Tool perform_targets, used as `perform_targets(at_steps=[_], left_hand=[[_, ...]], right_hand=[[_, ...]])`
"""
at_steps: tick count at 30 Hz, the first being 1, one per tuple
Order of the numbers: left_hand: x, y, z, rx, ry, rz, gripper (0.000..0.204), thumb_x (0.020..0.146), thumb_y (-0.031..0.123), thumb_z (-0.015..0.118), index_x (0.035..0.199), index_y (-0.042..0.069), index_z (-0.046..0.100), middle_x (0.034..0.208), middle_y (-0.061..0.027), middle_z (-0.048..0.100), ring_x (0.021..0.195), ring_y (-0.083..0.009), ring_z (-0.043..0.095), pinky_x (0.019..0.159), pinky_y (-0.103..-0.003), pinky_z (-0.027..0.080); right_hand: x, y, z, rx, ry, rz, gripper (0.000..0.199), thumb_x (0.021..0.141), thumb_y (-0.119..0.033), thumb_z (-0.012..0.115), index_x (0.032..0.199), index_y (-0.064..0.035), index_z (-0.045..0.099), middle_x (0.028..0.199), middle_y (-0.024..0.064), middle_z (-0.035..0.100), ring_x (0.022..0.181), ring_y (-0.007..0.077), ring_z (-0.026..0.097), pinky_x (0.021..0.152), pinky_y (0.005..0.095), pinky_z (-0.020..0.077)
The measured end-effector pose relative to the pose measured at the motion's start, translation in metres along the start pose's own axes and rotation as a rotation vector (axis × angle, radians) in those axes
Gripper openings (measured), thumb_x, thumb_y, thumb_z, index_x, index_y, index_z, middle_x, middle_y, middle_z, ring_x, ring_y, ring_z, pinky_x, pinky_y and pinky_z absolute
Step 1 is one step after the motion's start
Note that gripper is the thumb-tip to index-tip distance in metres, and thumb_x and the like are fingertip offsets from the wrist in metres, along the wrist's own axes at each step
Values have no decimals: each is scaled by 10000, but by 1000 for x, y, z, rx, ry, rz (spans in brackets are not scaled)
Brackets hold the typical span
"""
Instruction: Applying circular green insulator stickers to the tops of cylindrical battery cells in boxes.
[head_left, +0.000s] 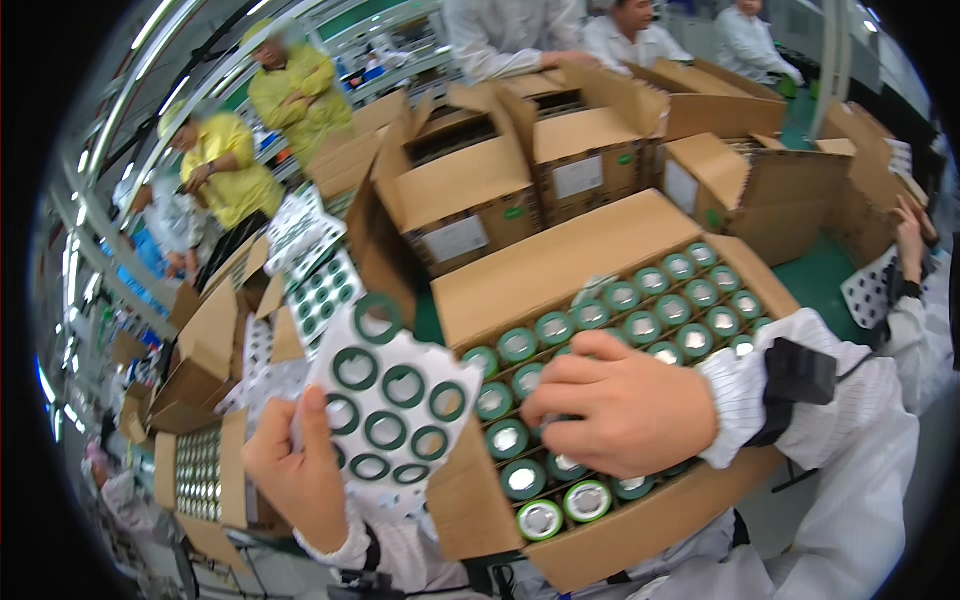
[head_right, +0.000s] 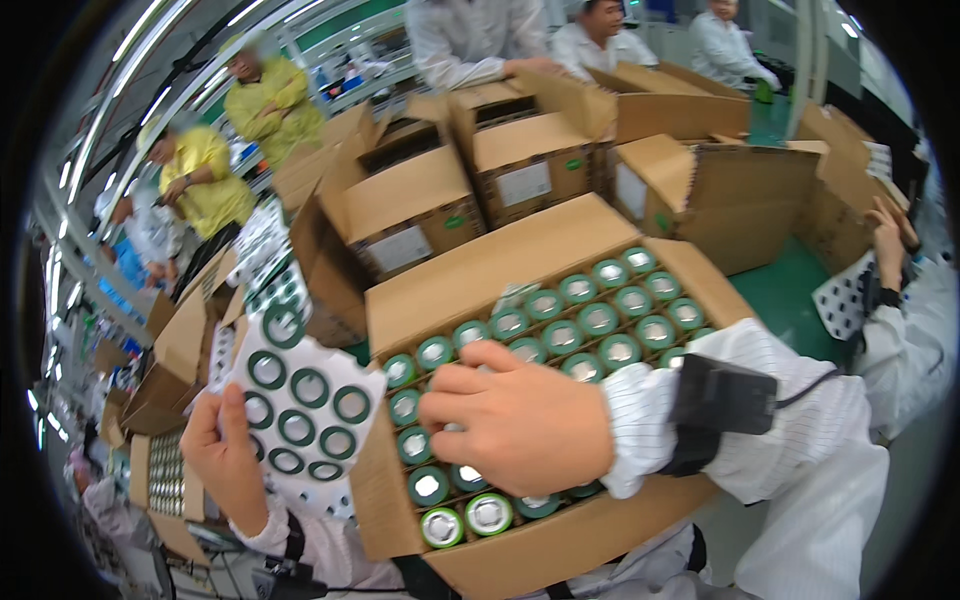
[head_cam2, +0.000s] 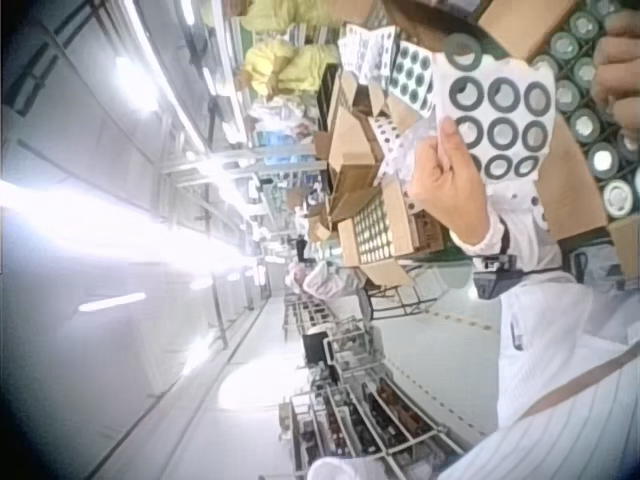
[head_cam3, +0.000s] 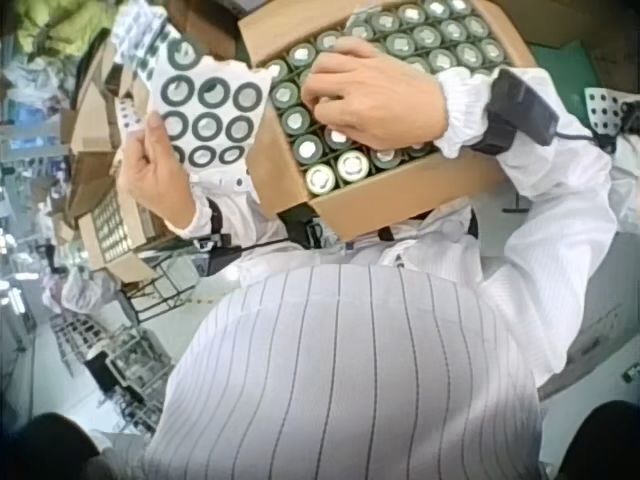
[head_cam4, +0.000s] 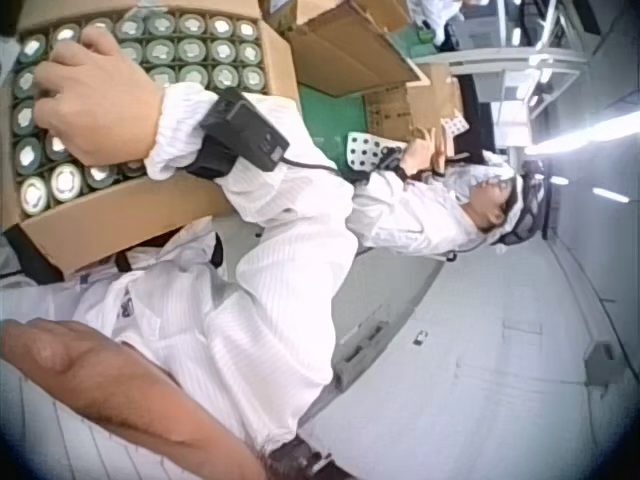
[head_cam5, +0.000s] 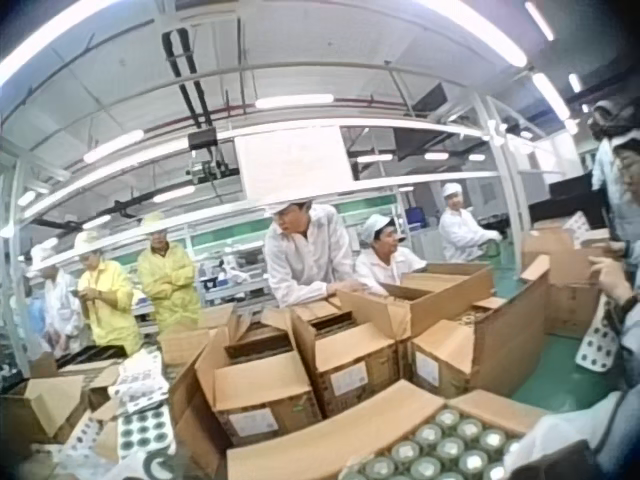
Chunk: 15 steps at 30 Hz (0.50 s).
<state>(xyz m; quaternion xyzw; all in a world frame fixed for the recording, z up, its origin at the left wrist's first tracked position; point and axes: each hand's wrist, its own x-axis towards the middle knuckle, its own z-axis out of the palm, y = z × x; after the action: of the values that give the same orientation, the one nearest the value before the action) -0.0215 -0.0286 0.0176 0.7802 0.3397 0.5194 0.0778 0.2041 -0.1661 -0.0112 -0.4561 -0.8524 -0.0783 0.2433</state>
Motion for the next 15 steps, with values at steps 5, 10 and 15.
perform_targets(at_steps=[5, 10, 15], left_hand=[[-2, -4, -6, 44, -70, -56, 343, 893, 161, 518, 616, 30, 363, 565, 47, 299, 552, -51, 249, 479, -218, 196], [-1, -7, -1, 33, -35, -25, 367, 900, 183, 508, 606, 32, 348, 538, 39, 303, 520, -52, 243, 468, -225, 182], [0, -6, 4, 39, -42, -27, 377, 901, 189, 507, 599, 36, 341, 528, 40, 299, 511, -47, 239, 461, -225, 179]], right_hand=[[0, -1, 5, 200, -5, 223, 138, 672, -166, 645, 752, -63, 604, 952, 37, 498, 910, 210, 447, 778, 339, 339], [-2, -4, 6, 230, -22, 321, 119, 692, -142, 629, 617, -79, 563, 1050, 78, 461, 960, 227, 433, 781, 349, 357], [-7, -4, 7, 196, 0, 343, 125, 688, -149, 638, 617, -76, 565, 1061, 89, 455, 975, 230, 432, 788, 349, 360]])
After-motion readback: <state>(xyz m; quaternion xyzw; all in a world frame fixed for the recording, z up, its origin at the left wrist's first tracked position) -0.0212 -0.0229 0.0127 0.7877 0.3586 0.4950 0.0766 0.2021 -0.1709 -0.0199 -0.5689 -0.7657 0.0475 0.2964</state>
